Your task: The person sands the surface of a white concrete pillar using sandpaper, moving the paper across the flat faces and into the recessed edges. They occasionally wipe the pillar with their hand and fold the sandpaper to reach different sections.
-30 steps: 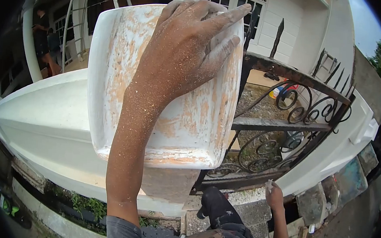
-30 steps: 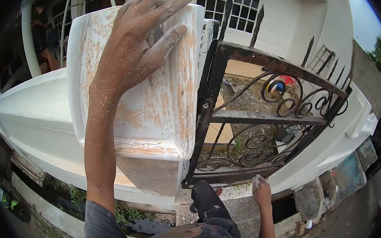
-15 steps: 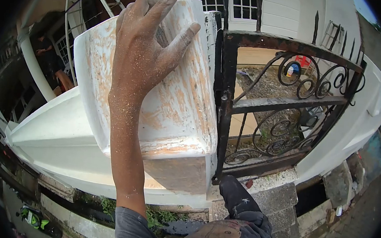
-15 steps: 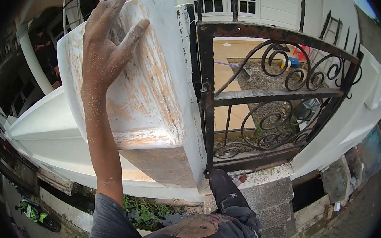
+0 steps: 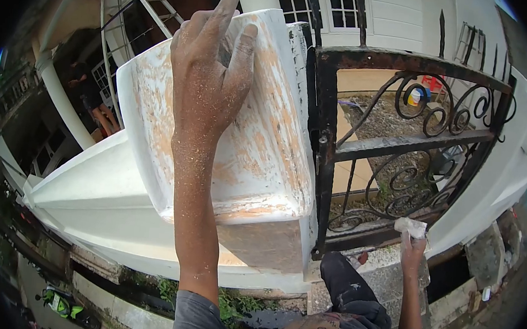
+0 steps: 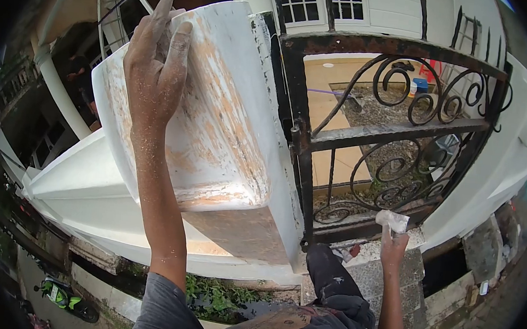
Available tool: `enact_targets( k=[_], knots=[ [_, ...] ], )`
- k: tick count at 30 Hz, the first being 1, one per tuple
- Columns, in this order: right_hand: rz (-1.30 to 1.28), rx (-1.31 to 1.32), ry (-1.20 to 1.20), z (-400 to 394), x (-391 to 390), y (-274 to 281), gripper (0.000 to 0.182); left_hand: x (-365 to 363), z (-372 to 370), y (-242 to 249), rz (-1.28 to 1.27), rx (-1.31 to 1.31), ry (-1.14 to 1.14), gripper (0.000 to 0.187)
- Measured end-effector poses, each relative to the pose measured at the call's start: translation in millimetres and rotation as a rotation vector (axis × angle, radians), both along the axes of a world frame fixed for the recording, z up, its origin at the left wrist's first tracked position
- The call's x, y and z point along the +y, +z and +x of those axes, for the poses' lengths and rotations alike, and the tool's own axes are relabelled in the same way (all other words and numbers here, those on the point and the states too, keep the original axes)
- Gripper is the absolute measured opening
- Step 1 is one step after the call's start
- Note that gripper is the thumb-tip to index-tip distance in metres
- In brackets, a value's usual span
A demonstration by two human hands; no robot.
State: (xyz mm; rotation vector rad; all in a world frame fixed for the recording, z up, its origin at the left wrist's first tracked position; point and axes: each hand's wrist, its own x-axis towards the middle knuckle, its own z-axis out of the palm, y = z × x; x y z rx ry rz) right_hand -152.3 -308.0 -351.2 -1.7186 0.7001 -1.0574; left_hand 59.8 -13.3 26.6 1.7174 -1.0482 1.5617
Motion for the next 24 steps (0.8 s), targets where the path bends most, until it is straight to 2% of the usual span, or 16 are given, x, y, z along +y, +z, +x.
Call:
enact_targets(
  k=[2,4,5,7,8,10,11,13,14,15,16,17,19,23,24],
  knots=[
    [-0.128,-0.128,0.196,37.0,41.4,58.3,0.02,0.4,-0.2,0.2,0.001,-0.01,0.015,0.039],
    [-0.073,-0.203,0.283,58.5,81.2,99.8,0.021,1.7,0.9,0.1,0.008,-0.007,0.021,0.035],
    [-0.293,-0.251,0.293,69.5,92.5,109.2,0.022,1.7,1.3,0.0,0.009,-0.006,0.022,0.033],
    [-0.5,-0.453,0.358,90.1,118.1,137.9,0.024,0.9,1.4,1.0,0.008,-0.004,-0.07,0.031],
    [-0.48,-0.604,0.423,96.2,132.5,158.1,0.026,0.9,1.5,1.4,0.005,-0.001,-0.112,0.03],
    [-0.581,-0.648,0.423,107.8,150.8,180.5,0.028,0.8,-0.3,1.7,0.017,-0.012,-0.051,0.028],
    [-0.659,-0.656,0.492,114.7,155.1,181.4,0.031,2.5,-1.3,1.0,0.022,-0.015,-0.006,0.028],
    [-0.539,-0.683,0.454,129.5,173.0,177.7,0.029,2.0,3.2,2.3,0.019,-0.062,-0.081,0.029],
    [-0.488,-0.692,0.442,135.9,180.7,174.2,0.028,0.3,10.9,2.3,-0.025,-0.234,-0.108,0.03],
    [-0.523,-0.705,0.452,140.0,181.3,168.1,0.03,0.3,8.3,1.2,-0.033,-0.261,-0.066,0.03],
    [-0.429,-0.726,0.505,141.9,184.0,160.7,0.034,0.1,6.0,0.0,-0.042,-0.288,-0.024,0.03],
    [-0.381,-0.689,0.457,139.4,187.1,157.2,0.034,-0.2,4.0,-1.0,-0.052,-0.315,0.018,0.03],
    [-0.297,-0.656,0.389,136.6,192.1,151.4,0.035,7.4,1.5,1.7,0.013,-0.275,0.022,0.031],
    [-0.267,-0.774,0.38,139.0,197.3,152.3,0.036,15.5,-1.3,7.5,0.116,-0.158,-0.176,0.041],
    [-0.265,-0.794,0.383,140.0,197.5,152.8,0.036,13.4,0.8,4.9,0.127,-0.172,-0.143,0.042]
  ],
)
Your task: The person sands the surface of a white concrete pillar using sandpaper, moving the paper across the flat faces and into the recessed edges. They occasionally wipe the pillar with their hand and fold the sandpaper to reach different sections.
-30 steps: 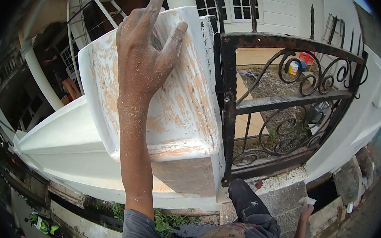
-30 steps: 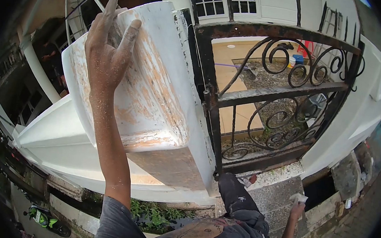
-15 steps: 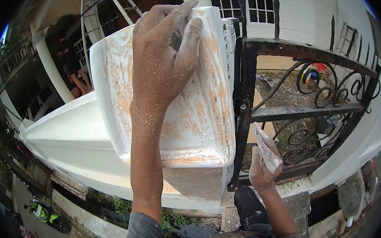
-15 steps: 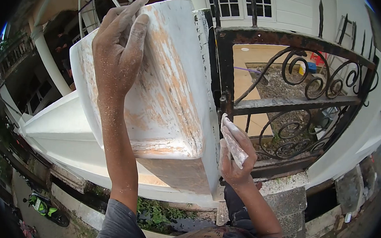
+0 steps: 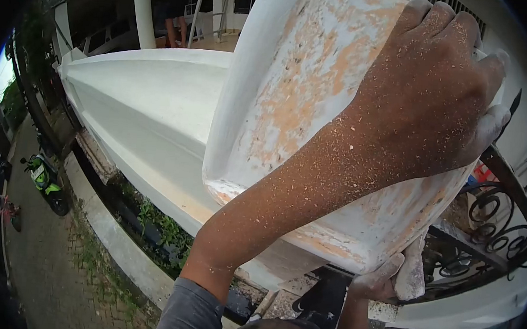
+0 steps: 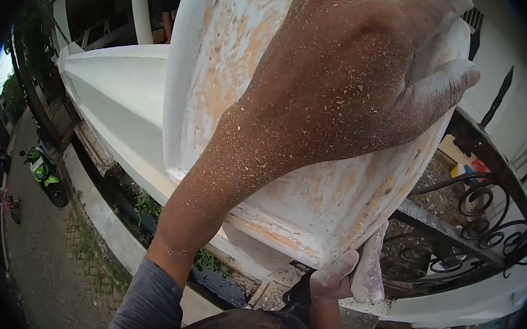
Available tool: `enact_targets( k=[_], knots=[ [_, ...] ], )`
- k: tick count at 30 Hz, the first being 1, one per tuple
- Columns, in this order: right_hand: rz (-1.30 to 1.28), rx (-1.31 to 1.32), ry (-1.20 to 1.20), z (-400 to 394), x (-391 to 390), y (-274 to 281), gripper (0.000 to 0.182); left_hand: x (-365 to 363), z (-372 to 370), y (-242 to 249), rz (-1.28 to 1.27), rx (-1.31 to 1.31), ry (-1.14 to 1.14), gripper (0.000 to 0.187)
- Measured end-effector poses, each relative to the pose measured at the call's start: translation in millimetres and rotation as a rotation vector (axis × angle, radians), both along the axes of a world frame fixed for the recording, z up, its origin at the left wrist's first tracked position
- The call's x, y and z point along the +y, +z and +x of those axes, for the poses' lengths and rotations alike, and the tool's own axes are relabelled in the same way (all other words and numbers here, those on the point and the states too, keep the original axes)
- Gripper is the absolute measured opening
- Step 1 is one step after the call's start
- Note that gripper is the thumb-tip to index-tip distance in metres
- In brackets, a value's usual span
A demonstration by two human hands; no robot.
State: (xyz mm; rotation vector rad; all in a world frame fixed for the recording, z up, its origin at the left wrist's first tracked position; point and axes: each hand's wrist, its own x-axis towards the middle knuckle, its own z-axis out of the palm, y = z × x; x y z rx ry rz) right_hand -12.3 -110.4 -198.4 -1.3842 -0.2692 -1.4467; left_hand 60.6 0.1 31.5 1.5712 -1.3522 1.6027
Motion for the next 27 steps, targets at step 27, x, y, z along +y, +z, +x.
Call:
enact_targets(
  k=[27],
  knots=[
    [-0.401,-0.032,-0.173,-10.4,-11.5,8.5,0.03,-5.2,-0.3,-3.2,-0.059,0.109,0.136,0.028]
  ],
)
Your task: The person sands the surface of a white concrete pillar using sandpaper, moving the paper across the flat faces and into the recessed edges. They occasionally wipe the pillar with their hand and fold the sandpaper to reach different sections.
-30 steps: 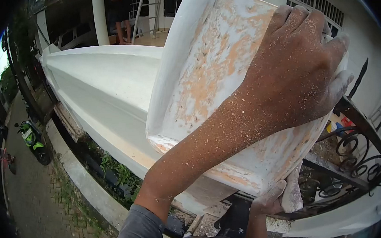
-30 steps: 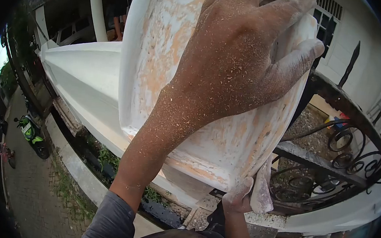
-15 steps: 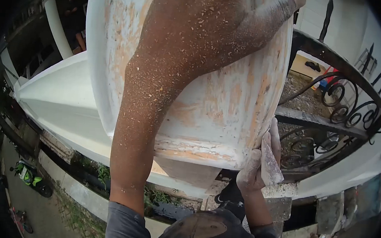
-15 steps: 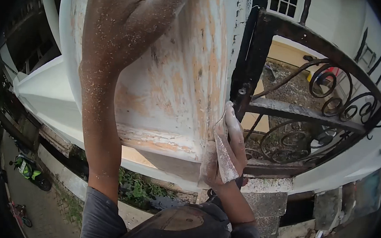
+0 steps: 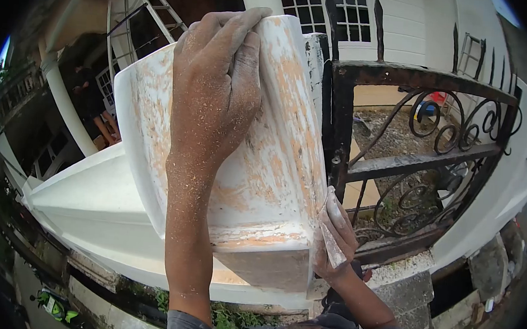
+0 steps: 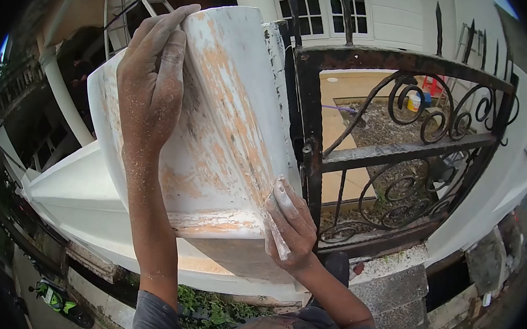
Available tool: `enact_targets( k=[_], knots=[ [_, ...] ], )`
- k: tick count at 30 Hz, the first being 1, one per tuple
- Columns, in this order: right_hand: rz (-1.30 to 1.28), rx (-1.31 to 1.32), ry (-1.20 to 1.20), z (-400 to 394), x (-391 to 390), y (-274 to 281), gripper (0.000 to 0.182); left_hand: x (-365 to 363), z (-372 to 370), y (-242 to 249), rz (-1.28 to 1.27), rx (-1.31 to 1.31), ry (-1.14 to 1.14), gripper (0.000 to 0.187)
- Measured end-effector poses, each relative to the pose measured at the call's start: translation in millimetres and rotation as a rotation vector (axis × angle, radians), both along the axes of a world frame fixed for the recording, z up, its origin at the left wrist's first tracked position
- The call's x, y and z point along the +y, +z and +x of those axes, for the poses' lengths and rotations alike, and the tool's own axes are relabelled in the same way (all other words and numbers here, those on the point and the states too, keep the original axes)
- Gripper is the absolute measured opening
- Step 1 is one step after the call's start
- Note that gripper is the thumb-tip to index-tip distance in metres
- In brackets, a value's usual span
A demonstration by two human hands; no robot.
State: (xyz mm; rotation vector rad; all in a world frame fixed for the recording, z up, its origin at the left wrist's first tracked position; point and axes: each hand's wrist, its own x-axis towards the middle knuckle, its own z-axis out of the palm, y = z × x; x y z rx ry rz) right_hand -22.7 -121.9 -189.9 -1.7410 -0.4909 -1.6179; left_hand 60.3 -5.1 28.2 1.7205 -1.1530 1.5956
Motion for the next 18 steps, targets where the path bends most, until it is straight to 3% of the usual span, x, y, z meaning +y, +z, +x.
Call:
enact_targets(
  k=[10,18],
  knots=[
    [0.116,0.005,0.038,0.5,9.5,-2.6,0.025,-1.3,-3.6,0.2,-0.001,0.079,-0.006,0.028],
    [0.146,-0.009,0.033,3.5,12.6,-5.2,0.024,-0.8,-10.6,0.7,0.062,-0.039,0.039,0.052]
  ],
)
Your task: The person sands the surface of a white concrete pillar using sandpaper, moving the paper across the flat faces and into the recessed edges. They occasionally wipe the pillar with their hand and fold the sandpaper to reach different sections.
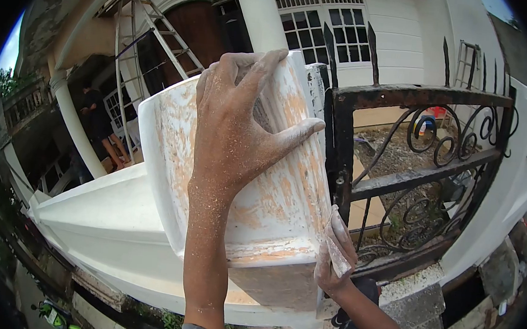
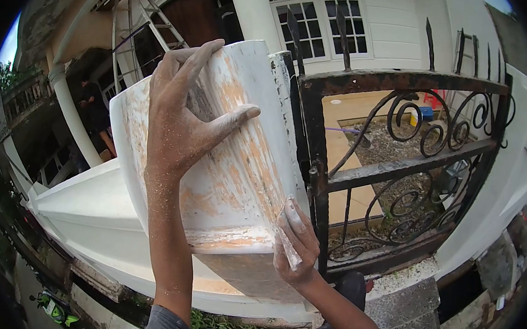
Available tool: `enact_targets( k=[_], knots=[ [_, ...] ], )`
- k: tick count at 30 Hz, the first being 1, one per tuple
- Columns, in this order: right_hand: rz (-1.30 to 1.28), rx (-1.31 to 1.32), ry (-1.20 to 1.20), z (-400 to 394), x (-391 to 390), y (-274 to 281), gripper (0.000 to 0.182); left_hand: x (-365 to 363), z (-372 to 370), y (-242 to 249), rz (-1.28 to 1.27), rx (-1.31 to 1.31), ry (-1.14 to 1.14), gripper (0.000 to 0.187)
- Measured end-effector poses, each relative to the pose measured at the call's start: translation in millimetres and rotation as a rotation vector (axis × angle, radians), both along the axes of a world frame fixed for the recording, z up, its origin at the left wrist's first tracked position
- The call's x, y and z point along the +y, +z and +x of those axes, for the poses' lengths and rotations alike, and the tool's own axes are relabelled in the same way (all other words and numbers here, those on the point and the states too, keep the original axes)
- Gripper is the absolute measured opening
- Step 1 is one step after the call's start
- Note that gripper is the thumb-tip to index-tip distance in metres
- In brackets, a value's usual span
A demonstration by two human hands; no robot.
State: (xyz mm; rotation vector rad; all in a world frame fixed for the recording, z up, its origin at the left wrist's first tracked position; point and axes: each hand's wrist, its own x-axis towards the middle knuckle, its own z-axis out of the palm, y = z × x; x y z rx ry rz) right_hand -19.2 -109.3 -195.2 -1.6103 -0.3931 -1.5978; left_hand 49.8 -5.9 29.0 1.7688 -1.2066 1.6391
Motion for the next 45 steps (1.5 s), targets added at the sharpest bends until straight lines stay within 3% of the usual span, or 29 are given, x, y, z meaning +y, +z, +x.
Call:
enact_targets(
  k=[10,16,19,25,28,31,35,40,45],
  knots=[
    [-0.088,-0.019,0.04,2.9,-5.1,-4.3,0.033,-2.9,10.5,-0.2,-0.113,0.078,-0.073,0.024],
    [-0.035,0.017,0.015,-4.6,-4.3,5.1,0.025,1.0,11.4,-0.8,-0.078,0.038,-0.078,0.027],
    [-0.234,0.08,-0.047,-9.5,-21.3,15.0,0.027,6.7,10.8,-2.2,-0.053,0.095,-0.068,0.032],
    [-0.515,0.007,-0.104,6.0,-36.9,113.8,0.04,8.8,15.8,-7.2,-0.146,-0.044,0.201,0.04],
    [-0.657,-0.146,-0.167,30.8,-40.9,175.7,0.037,15.5,13.7,-2.3,-0.094,0.057,0.186,0.036],
    [-0.601,-0.213,-0.043,49.8,-45.0,203.4,0.036,20.2,16.4,2.5,-0.109,0.099,0.105,0.033],
    [-0.777,-0.058,-0.079,25.1,-46.8,148.2,0.032,22.8,16.7,2.4,-0.103,0.089,0.055,0.03],
    [-0.754,-0.182,-0.135,45.7,-51.9,211.2,0.03,21.0,15.7,3.3,-0.12,0.066,0.075,0.033],
    [-0.92,-0.065,-0.109,26.4,-53.9,160.7,0.023,22.4,13.8,1.9,-0.112,0.086,0.068,0.033]
  ],
)
